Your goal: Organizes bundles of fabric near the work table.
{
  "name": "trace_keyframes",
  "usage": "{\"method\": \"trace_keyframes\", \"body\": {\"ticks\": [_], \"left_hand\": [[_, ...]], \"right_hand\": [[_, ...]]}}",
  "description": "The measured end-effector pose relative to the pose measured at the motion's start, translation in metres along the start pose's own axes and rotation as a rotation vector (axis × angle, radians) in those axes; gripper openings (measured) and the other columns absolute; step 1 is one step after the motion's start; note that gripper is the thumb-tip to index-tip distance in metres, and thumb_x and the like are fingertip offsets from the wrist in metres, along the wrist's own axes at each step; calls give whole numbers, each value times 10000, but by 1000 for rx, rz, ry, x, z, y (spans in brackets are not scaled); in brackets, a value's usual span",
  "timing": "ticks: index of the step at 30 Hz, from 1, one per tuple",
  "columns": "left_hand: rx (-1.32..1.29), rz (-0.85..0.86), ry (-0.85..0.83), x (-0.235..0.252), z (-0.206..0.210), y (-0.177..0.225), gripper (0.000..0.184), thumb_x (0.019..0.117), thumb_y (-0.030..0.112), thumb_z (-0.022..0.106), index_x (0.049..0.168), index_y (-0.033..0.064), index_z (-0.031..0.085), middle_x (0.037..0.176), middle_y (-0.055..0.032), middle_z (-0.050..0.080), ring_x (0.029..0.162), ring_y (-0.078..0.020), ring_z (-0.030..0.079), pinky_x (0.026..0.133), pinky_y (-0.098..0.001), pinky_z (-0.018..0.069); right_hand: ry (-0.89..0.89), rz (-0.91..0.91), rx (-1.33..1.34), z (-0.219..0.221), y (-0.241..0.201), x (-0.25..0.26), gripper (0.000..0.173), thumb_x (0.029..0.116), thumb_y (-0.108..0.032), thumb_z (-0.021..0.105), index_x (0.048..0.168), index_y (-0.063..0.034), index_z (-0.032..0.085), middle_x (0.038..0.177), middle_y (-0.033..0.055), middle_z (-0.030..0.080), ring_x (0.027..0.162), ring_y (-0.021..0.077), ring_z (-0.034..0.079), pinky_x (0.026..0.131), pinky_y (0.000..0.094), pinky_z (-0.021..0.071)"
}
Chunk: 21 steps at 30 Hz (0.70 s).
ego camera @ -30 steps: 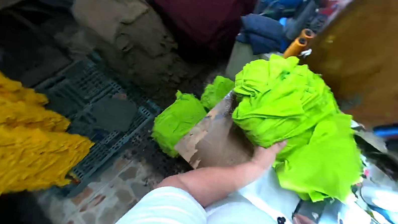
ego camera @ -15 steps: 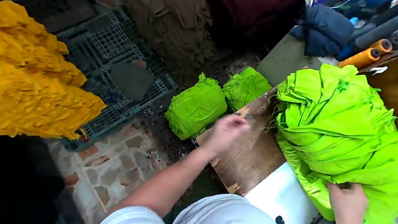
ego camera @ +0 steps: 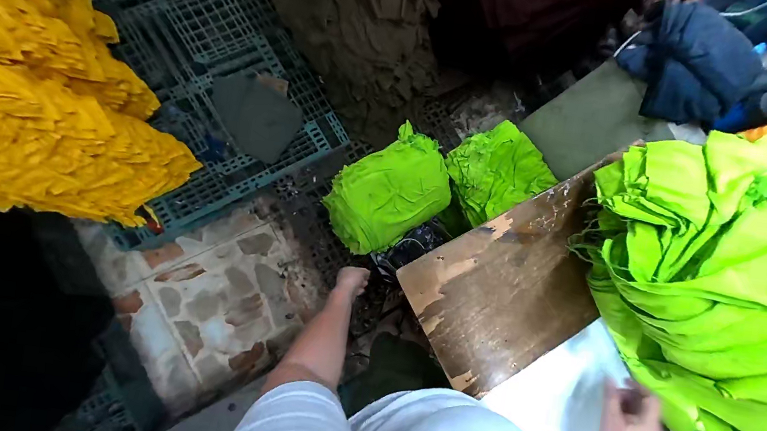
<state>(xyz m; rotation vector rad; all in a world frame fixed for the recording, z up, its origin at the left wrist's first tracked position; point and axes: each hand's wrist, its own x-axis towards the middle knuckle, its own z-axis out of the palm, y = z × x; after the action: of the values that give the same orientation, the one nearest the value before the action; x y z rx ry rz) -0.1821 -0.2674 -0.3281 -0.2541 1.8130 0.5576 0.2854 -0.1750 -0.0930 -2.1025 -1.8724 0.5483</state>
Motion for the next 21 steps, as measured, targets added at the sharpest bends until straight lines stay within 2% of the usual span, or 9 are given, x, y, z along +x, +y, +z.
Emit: {"method": "trace_keyframes", "body": {"ticks": [2, 3, 6, 9, 12, 17, 19, 21], "left_hand": [[-74, -57, 15, 11, 18, -8, 430, 987, 207, 667, 1343, -22, 588, 1274, -219, 640, 1119, -308, 650, 956, -466, 536], [-122, -79, 21, 15, 27, -8, 451, 979, 219, 683, 1342, -28, 583, 1275, -226, 633, 1123, -316, 643, 958, -471, 533], [-297, -88, 34, 35, 53, 3, 552, 964, 241, 723, 1388, -58, 534, 1364, -261, 585, 1232, -360, 602, 1025, -506, 511], [-451, -68, 97, 65, 69, 21, 654, 941, 266, 759, 1428, -73, 483, 1439, -278, 526, 1312, -384, 546, 1073, -529, 479], [-590, -69, 151, 89, 70, 33, 773, 932, 263, 771, 1512, -53, 368, 1541, -273, 421, 1407, -400, 449, 1123, -562, 425], [-644, -17, 162, 104, 63, 59, 882, 943, 432, 732, 1586, 29, 283, 1618, -243, 331, 1472, -407, 369, 1140, -636, 374], [-660, 15, 179, 107, 62, 65, 888, 933, 468, 732, 1571, 21, 306, 1601, -233, 364, 1467, -376, 391, 1149, -599, 396], [-711, 87, 234, 107, 64, 70, 834, 921, 417, 763, 1522, -11, 374, 1529, -234, 460, 1405, -343, 479, 1122, -546, 454]], "right_hand": [[-151, -134, -136, 32, 10, -32, 409, 1003, -287, 617, 1186, 78, 650, 845, 216, 697, 726, 349, 695, 683, 573, 575], [-177, -192, -193, 47, 13, -44, 382, 998, -289, 610, 1132, 62, 678, 857, 210, 708, 735, 359, 706, 678, 583, 578], [-56, -324, -314, 67, 19, -57, 342, 977, -257, 561, 986, 61, 689, 845, 222, 707, 709, 377, 710, 632, 562, 570], [-40, -336, -327, 64, 19, -55, 335, 971, -244, 556, 957, 64, 686, 805, 205, 706, 680, 343, 707, 621, 512, 575], [-68, -356, -330, 59, 18, -52, 312, 957, -232, 574, 920, 60, 679, 787, 204, 702, 671, 335, 705, 614, 487, 575], [-106, -377, -330, 56, 25, -48, 340, 979, -280, 571, 895, 29, 682, 772, 169, 702, 661, 284, 702, 613, 439, 583], [-106, -379, -335, 56, 24, -48, 355, 985, -304, 565, 887, 18, 679, 766, 159, 699, 655, 274, 698, 605, 429, 581], [-132, -366, -328, 55, 20, -48, 354, 985, -299, 574, 878, 22, 678, 759, 165, 691, 655, 285, 695, 600, 443, 574]]}}
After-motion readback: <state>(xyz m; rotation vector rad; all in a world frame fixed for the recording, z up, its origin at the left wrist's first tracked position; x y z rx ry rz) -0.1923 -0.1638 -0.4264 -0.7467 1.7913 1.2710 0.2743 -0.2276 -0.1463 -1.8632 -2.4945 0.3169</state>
